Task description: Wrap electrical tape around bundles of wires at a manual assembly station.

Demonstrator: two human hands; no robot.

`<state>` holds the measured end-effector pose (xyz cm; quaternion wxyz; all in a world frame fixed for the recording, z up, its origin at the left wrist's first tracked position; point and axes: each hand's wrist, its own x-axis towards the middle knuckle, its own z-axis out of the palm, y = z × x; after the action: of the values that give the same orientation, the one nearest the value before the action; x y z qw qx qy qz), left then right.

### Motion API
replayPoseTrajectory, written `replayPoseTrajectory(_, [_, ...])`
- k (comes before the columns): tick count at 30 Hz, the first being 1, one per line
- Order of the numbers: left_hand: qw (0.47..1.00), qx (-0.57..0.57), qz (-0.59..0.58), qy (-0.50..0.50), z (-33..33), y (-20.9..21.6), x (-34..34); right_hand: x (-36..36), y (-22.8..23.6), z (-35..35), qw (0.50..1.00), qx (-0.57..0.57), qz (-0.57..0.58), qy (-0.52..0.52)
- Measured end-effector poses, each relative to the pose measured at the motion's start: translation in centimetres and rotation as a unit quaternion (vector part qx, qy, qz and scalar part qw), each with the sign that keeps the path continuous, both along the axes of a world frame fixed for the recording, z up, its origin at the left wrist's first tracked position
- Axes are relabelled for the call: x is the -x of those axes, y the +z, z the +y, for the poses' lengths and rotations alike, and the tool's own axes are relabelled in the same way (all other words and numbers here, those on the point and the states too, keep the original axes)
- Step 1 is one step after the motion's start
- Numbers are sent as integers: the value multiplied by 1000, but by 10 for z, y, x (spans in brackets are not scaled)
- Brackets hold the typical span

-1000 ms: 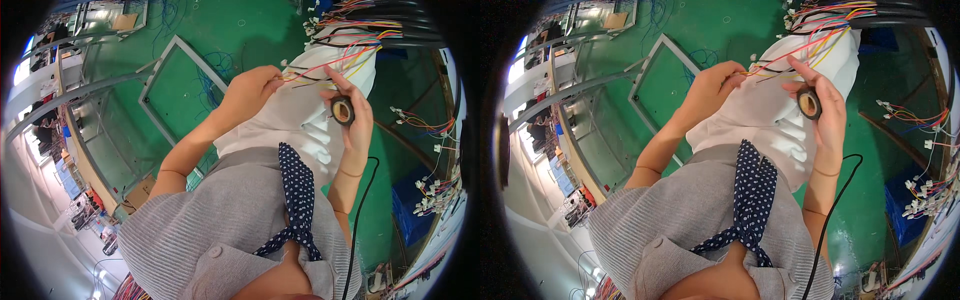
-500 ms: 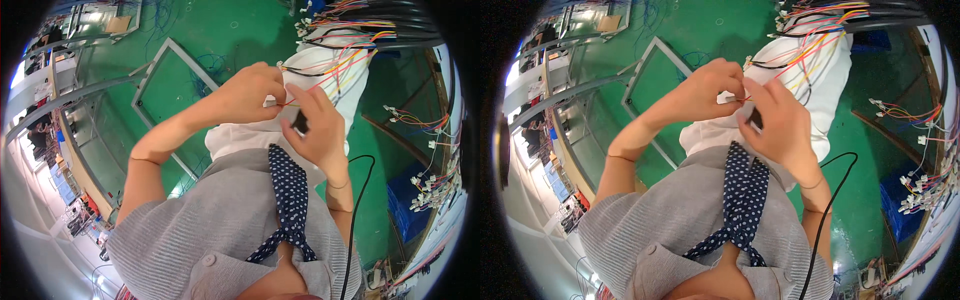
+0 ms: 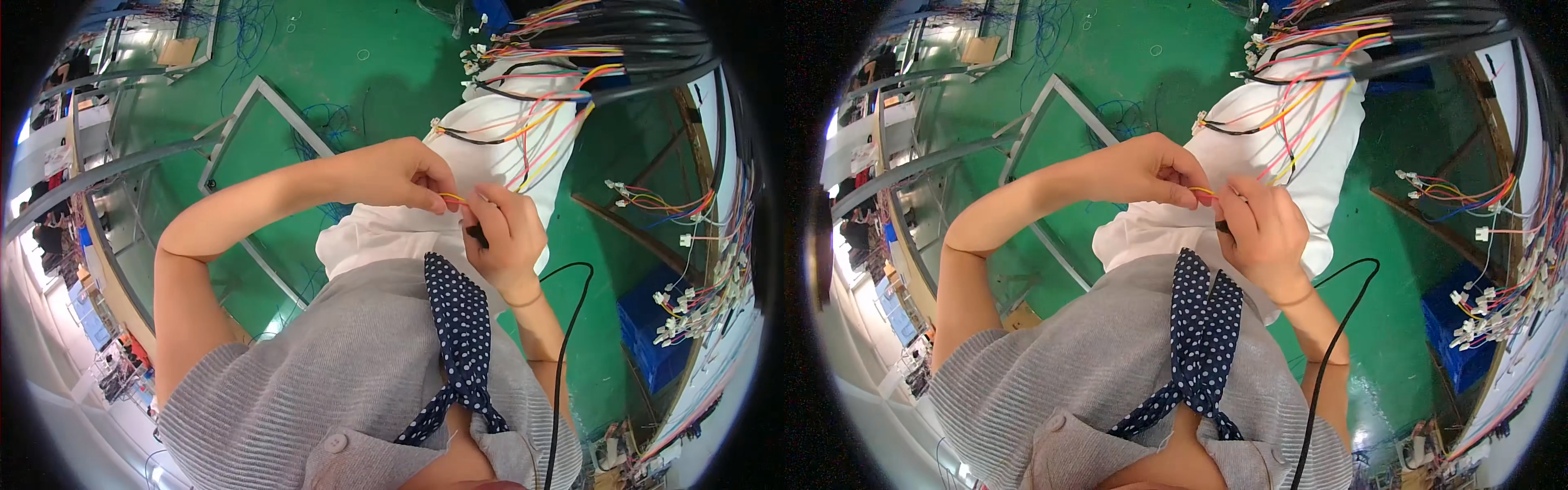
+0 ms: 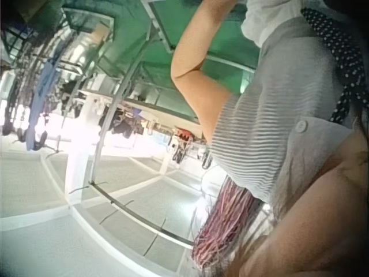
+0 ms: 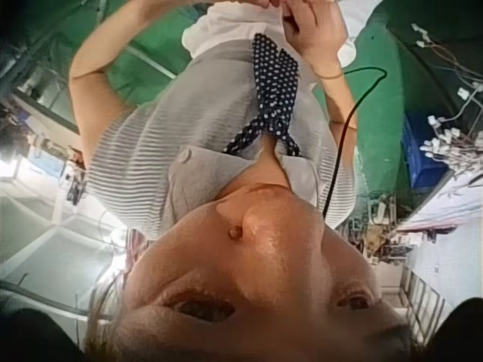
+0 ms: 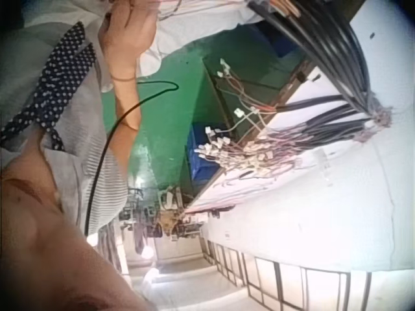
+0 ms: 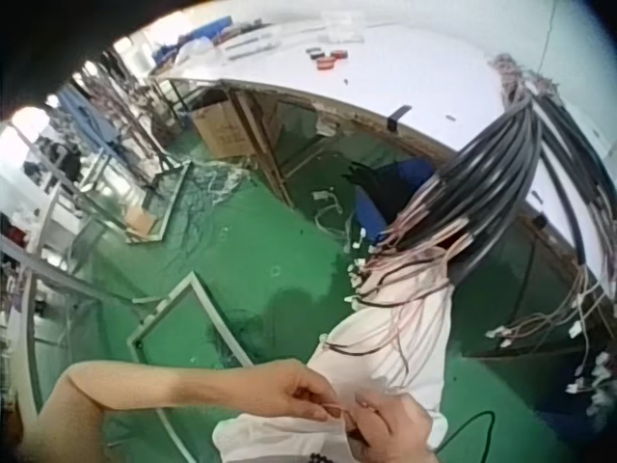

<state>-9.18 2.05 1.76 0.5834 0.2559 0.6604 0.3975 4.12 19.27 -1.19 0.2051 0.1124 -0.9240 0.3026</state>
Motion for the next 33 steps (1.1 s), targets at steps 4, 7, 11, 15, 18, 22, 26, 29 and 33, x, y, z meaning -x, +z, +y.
replayPoseTrajectory(4, [996,-49,-19,71,-2,-1,-11,-4,-1,3,997,66,38,-11])
replayPoseTrajectory(7, [976,-102,1,192,3,3,-24,-2,-1,4,997,70,34,-26])
replayPoseTrajectory(11, [918,-132,52,370,9,-10,-32,14,-5,-2,995,94,21,-32])
replayPoseTrajectory(15, [852,-146,-107,492,5,-12,-34,21,-10,-9,996,35,73,-23])
replayPoseTrajectory(18, [795,-195,-153,553,-1,-9,-34,4,10,-17,988,138,9,-69])
replayPoseTrajectory(22, [799,-185,-141,555,-6,3,-42,0,13,-19,871,421,-252,20])
replayPoseTrajectory(26, [810,-191,-143,536,-13,6,-48,17,12,-22,647,646,-404,21])
replayPoseTrajectory(29, [815,-174,-136,536,-12,8,-53,26,3,-23,675,647,-355,21])
replayPoseTrajectory(33, [815,-157,-115,546,-12,7,-55,31,2,-23,676,641,-362,35])
